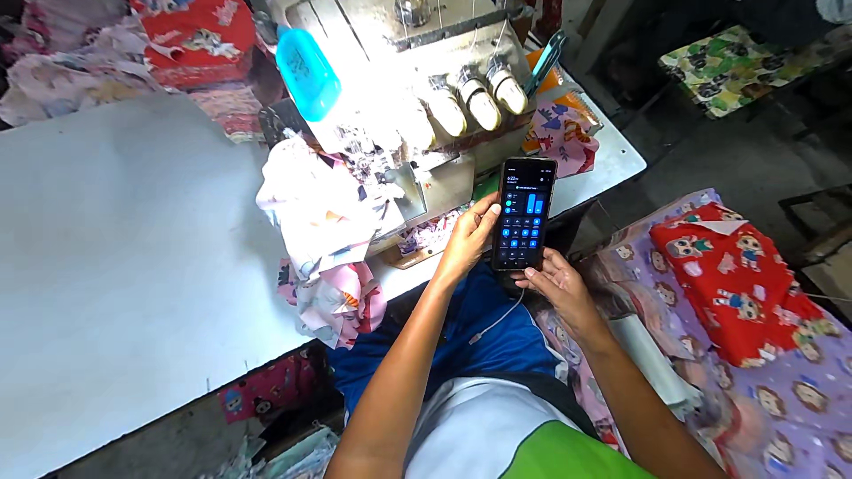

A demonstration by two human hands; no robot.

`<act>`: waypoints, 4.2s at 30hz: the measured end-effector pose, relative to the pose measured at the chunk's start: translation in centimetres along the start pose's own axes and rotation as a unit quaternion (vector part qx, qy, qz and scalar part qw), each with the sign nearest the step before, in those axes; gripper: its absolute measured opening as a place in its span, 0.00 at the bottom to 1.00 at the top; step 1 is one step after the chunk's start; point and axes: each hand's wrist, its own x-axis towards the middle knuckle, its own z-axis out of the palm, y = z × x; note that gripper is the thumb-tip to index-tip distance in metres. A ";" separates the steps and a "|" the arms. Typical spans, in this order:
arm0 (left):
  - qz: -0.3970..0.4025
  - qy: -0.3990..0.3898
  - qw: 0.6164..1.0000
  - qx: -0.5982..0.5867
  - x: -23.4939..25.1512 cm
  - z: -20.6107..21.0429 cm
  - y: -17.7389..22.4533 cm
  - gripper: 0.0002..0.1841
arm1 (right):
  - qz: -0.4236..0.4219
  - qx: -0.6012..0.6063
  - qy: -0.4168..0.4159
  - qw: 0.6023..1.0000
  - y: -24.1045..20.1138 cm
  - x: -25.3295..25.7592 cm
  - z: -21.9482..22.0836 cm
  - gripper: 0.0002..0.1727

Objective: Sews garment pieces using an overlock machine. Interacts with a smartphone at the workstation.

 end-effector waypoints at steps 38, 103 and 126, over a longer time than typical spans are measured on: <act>-0.020 -0.003 1.000 0.005 -0.6 -0.3 0.1 0.22 | -0.031 0.135 0.004 0.990 0.9 0.5 -0.8 0.18; 0.073 0.291 0.786 0.540 -7.9 -16.6 20.0 0.17 | -0.228 -0.178 -0.214 0.933 1.3 1.7 1.9 0.14; -0.013 0.208 0.758 0.617 -16.4 -13.5 25.6 0.12 | -0.206 -0.339 -0.330 0.857 4.3 -1.4 2.8 0.14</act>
